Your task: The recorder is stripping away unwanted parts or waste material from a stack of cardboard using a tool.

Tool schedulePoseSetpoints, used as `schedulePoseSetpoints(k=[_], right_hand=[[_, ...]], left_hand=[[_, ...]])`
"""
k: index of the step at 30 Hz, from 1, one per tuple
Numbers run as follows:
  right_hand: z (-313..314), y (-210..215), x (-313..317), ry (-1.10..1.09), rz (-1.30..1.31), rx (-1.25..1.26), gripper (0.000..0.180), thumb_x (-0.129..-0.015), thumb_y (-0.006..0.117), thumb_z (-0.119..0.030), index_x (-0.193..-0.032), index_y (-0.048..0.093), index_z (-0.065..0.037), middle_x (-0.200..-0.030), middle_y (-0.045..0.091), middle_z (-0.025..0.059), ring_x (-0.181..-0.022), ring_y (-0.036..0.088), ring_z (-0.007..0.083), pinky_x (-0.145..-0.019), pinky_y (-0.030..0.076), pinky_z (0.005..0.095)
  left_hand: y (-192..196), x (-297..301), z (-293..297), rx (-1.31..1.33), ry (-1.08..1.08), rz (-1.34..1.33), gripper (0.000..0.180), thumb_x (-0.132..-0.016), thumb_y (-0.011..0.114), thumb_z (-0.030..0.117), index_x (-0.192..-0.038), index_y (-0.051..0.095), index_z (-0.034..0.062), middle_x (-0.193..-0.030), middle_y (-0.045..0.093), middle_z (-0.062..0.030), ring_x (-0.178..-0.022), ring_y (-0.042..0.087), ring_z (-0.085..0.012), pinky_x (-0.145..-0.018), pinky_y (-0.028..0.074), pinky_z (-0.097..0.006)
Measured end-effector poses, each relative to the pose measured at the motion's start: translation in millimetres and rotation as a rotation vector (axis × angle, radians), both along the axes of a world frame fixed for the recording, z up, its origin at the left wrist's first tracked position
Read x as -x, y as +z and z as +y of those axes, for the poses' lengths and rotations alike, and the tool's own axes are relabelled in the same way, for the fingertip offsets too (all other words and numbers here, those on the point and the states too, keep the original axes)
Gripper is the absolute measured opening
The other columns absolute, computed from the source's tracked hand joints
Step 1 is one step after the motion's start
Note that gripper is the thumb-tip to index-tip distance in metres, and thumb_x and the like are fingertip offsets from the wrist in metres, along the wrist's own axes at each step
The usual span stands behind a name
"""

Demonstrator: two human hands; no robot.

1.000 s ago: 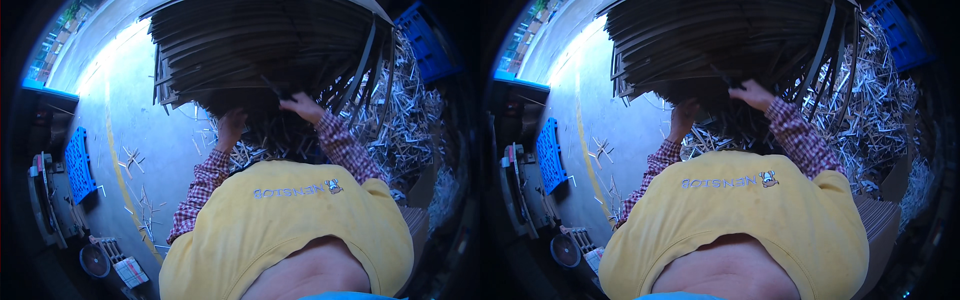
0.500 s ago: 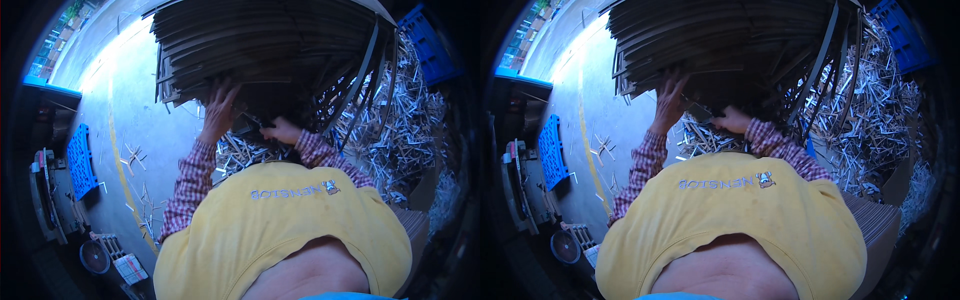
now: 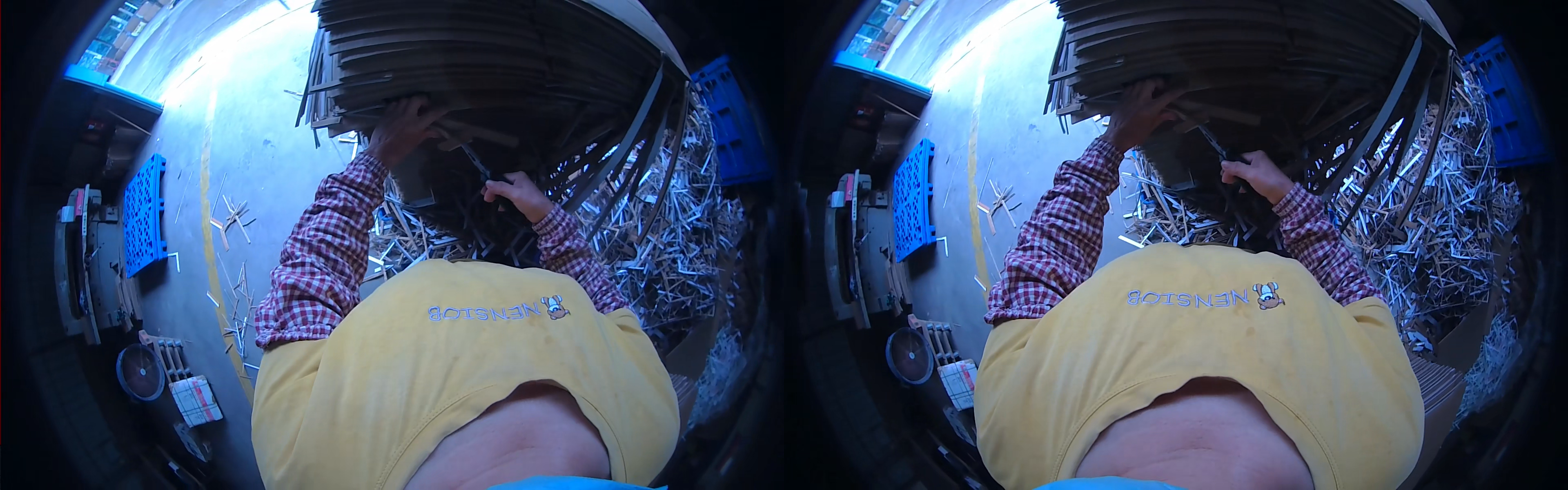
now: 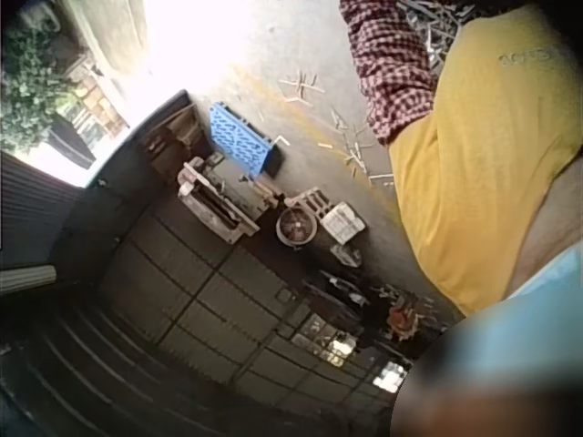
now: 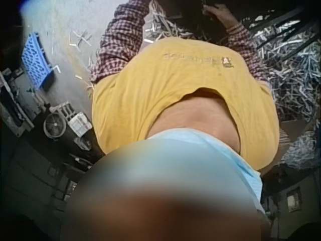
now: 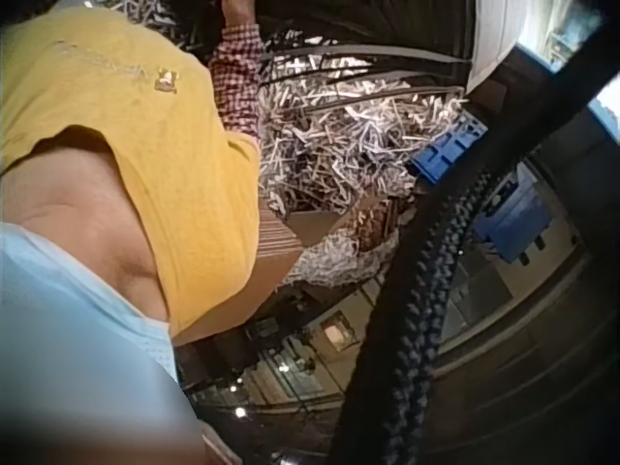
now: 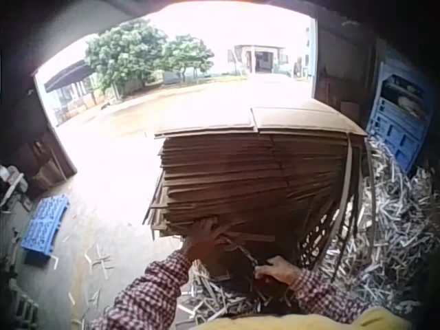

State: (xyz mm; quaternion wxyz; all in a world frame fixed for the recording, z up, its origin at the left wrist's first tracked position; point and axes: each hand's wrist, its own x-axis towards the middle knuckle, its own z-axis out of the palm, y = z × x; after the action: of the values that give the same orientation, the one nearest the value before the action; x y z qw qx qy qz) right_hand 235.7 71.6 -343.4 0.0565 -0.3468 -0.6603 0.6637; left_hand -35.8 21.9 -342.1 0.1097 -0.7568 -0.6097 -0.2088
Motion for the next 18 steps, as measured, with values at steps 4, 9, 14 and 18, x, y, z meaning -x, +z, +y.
schedulePoseSetpoints(k=[4, 9, 14, 18], right_hand=[[3.3, 11.4, 1.2, 0.05, 0.008, 0.016, 0.031, -0.082, 0.059, -0.034, -0.077, 0.065, -0.004, -0.074, 0.063, 0.0029, -0.071, 0.058, 0.0116, -0.06, 0.046, 0.0269], [2.8, 14.7, -12.4, 0.035, 0.018, 0.0, 0.031, -0.08, 0.061, -0.033, -0.079, 0.066, -0.002, -0.076, 0.064, 0.0032, -0.073, 0.058, 0.0109, -0.06, 0.045, 0.0245], [10.9, 17.8, 7.7, -0.029, 0.063, -0.124, 0.031, -0.079, 0.063, -0.032, -0.081, 0.067, -0.001, -0.076, 0.064, 0.0034, -0.071, 0.056, 0.0093, -0.065, 0.041, 0.0244], [22.7, 23.1, 27.9, -0.027, -0.074, -0.223, 0.033, -0.08, 0.062, -0.032, -0.083, 0.067, 0.0, -0.073, 0.063, 0.0049, -0.071, 0.057, 0.0127, -0.067, 0.042, 0.0271]], left_hand=[[-8.1, 16.9, -11.2, 0.011, 0.072, 0.096, 0.032, -0.077, 0.06, 0.028, -0.107, 0.059, 0.016, -0.093, 0.052, -0.0069, -0.091, 0.051, -0.0242, -0.075, 0.042, -0.038], [-8.0, 48.8, -81.5, 0.003, 0.107, 0.04, 0.013, -0.075, 0.061, 0.016, -0.071, 0.053, 0.0062, -0.075, 0.05, -0.0115, -0.075, 0.051, -0.0289, -0.068, 0.041, -0.04], [-58.9, 134.8, -220.1, 0.415, 0.833, 0.19, 0.032, -0.072, 0.067, 0.015, -0.102, 0.058, 0.0082, -0.11, 0.053, -0.012, -0.112, 0.043, -0.03, -0.091, 0.038, -0.039], [-7.4, 73.8, -159.2, 0.036, 0.554, -0.202, 0.049, -0.07, 0.07, 0.015, -0.116, 0.054, 0.0115, -0.12, 0.049, -0.0109, -0.118, 0.04, -0.0292, -0.096, 0.033, -0.043]])
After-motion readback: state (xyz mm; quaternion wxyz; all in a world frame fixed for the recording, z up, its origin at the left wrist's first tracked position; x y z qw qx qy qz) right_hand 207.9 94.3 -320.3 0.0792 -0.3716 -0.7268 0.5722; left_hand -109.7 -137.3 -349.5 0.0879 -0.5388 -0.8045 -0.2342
